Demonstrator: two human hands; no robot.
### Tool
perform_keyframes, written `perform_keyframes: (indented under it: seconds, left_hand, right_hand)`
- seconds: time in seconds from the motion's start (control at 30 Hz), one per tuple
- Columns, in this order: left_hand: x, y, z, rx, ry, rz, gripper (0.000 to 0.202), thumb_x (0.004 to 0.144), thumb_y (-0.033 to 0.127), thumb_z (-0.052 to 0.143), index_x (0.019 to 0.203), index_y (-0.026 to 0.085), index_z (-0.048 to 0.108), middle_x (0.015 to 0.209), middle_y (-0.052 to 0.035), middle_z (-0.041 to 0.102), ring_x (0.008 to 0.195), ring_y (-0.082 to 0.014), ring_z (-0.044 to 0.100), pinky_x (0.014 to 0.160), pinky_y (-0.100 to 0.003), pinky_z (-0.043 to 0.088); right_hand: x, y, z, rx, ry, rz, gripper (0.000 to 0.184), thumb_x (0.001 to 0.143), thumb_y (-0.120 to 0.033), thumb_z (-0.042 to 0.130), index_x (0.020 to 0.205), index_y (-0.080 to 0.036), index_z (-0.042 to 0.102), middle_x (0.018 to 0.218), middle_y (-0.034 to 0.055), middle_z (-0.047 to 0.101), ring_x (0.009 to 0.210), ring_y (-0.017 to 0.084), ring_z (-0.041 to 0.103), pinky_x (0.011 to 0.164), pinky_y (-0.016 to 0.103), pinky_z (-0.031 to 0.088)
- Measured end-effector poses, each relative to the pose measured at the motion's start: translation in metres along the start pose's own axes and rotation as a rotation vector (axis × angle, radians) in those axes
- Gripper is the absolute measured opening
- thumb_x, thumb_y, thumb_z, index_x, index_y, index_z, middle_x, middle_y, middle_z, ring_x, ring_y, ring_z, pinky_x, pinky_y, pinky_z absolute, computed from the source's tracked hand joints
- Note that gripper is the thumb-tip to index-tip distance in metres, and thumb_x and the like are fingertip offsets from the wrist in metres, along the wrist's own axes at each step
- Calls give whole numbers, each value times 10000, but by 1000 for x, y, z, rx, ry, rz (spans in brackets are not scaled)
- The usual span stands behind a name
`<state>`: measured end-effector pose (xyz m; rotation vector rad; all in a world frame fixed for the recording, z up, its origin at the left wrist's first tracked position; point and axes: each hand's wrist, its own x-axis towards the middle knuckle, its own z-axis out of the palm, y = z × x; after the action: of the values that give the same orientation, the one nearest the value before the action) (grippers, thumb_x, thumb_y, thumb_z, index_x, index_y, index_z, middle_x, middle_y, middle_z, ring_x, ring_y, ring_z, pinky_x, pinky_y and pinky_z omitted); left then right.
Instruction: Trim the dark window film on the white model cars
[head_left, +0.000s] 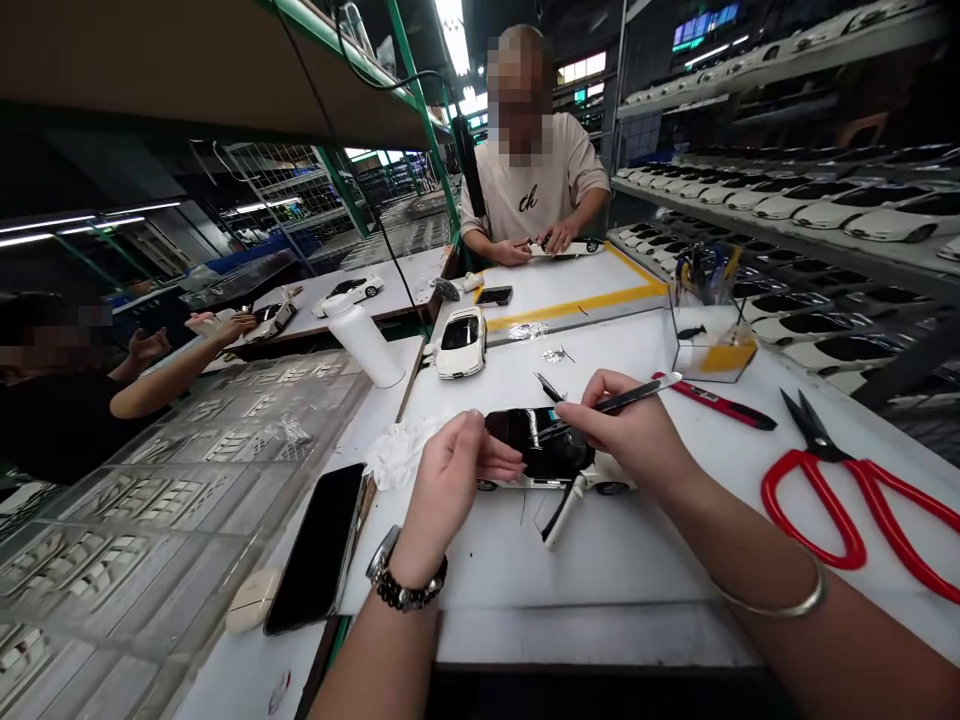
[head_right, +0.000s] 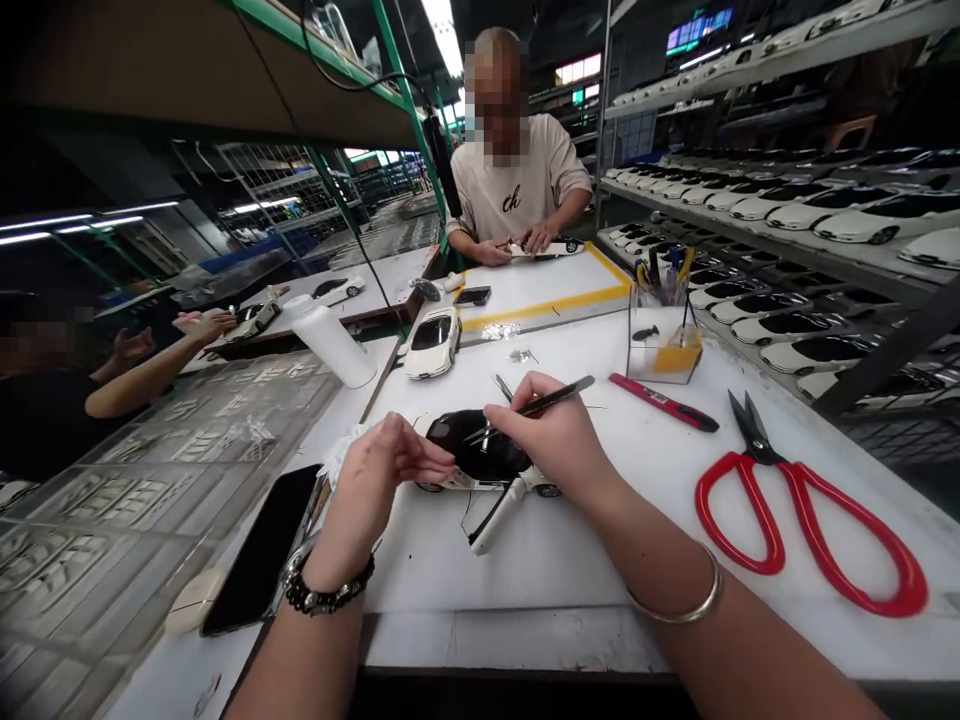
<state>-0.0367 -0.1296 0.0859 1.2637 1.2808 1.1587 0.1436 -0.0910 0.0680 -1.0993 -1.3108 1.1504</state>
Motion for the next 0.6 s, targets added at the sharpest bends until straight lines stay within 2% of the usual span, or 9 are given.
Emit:
perform_keyframes:
  seconds: [0.23,0.33,0.6]
  left_hand:
    - [2,-1,1,-20,49,24,490,843,602,438,660,147,444,676,-83,696,618,-176,687,575,-261,578]
    - [3,-1,1,-8,92,31,483,844,594,445,661,146,439,659,-78,692,602,-174,685,551,-248,572]
    - [6,1,-1,2,131,36,483,846,593,436,651,151,422,641,-75,688,574,-169,679,527,-237,564]
  right_hand:
    - [-7,-4,6,1,-79,176,405,669,-422,694,628,-170,379,445,-34,520,338,47,396,340,140,272]
    - [-9,-1,10,50,-114,200,400,678,-445,673,645,-171,384,482,-22,552,332,53,413,317,141,282]
    - [-6,1,10,106,-150,242,278,673,-316,620,667,-174,381,529,-9,592,342,55,432,301,140,321]
